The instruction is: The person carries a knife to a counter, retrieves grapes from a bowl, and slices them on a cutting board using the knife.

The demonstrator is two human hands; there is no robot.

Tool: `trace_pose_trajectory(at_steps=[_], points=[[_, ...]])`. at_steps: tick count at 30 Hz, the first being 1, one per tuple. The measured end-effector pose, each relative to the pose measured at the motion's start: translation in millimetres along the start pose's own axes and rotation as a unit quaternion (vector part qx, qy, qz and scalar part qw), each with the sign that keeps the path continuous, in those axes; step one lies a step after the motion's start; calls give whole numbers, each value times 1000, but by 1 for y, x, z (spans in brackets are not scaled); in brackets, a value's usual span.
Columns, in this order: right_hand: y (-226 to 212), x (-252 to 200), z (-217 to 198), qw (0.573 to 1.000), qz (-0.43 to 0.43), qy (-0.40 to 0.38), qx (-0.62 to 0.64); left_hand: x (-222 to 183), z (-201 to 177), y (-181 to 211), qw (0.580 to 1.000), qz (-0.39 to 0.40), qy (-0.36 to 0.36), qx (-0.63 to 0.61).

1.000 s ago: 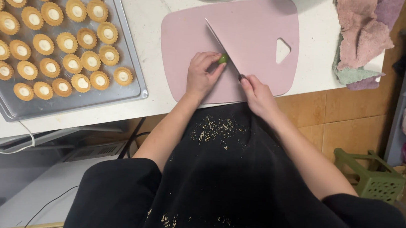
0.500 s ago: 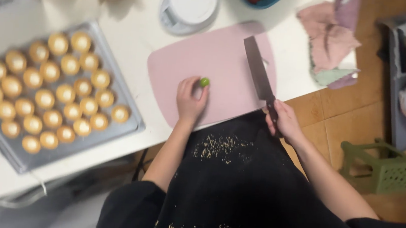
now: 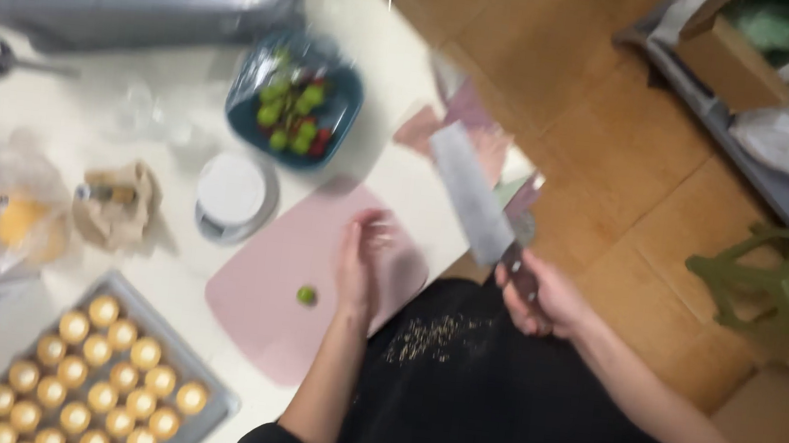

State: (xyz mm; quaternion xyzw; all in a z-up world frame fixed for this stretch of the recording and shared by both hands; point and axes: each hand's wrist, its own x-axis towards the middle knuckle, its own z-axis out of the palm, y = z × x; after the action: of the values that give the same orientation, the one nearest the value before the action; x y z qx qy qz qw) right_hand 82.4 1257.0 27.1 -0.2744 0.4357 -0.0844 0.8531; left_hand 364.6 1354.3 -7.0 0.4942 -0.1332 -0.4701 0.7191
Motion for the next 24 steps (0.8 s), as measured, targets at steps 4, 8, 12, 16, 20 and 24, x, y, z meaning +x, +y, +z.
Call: trace_pose_trajectory(at_steps=[4,8,12,16,20,24], points=[[-51,-2,-61,991,80,-110,13,43,152,-25,873,-219,-246,-359],[-116,2,-167,988,75,-136,1,89,283,-72,848,-282,-248,-375],[-180,-12,-259,991,92,-92,14,119,390,-112,802,-296,-269,-445],[-248,-12,-324,992,62,-106,38,165,474,-121,800,-316,-289,-421],[-306,25,-360,991,60,-118,38,221,518,-121,843,-282,-275,-365],[-383,68,-374,988,64,-138,7,286,544,-114,831,-213,-321,-401]])
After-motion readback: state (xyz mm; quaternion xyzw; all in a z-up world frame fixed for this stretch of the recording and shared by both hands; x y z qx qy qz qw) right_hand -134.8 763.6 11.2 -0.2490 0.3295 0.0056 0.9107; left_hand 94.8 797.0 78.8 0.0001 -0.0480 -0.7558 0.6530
